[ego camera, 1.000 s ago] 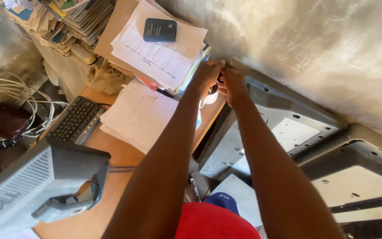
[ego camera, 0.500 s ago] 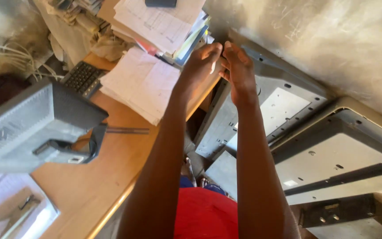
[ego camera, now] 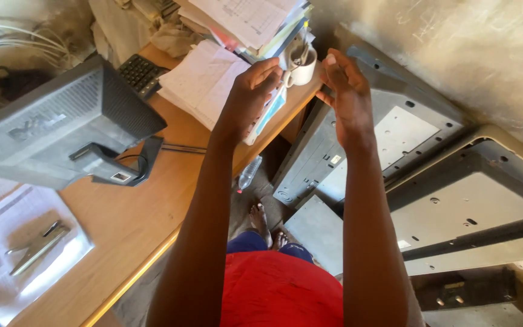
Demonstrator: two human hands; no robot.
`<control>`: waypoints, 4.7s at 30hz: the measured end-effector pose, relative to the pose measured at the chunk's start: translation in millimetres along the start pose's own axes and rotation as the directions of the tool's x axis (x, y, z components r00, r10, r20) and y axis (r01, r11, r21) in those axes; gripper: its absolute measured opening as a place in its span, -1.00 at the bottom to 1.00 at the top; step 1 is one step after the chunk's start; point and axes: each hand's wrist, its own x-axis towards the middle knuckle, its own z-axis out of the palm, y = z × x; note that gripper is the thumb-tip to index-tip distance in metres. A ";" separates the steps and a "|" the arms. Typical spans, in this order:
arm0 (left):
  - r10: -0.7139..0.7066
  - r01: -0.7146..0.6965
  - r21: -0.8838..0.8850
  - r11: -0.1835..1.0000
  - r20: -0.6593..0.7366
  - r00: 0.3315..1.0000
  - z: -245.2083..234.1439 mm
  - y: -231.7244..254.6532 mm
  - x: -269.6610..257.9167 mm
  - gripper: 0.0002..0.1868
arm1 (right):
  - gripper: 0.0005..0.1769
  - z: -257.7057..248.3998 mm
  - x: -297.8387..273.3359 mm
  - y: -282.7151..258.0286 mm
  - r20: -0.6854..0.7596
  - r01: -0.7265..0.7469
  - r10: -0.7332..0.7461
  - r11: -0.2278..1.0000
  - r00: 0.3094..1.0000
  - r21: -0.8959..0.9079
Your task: The user is preparing a writing instrument by inserting a component into a cylindrical holder.
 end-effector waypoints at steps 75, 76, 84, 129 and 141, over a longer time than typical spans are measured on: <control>0.031 -0.020 -0.023 1.000 0.790 0.612 338.7 -0.9 -295.9 -0.35 | -0.30 -166.9 -477.2 -42.5 -0.733 0.048 -0.044 0.999 0.679 -0.015; 0.027 -0.016 -0.022 1.000 0.796 0.605 350.9 -2.1 -300.2 -0.35 | -0.31 -175.9 -484.9 -43.0 -0.740 0.050 -0.045 0.999 0.671 -0.015; 0.043 -0.027 -0.033 0.999 0.847 0.530 435.7 -32.0 -320.5 -0.33 | -0.34 -245.1 -520.4 -31.2 -0.790 0.031 0.002 0.999 0.613 0.026; -0.490 -0.378 0.626 0.682 0.775 0.400 615.1 -322.1 -316.2 -0.51 | -0.52 -544.5 -589.6 281.3 -0.690 -0.469 0.360 0.883 0.628 0.033; -0.559 -0.370 0.676 0.638 0.736 0.381 587.7 -492.5 -328.0 -0.46 | -0.47 -534.0 -592.7 410.6 -0.667 -0.550 0.411 0.835 0.622 0.001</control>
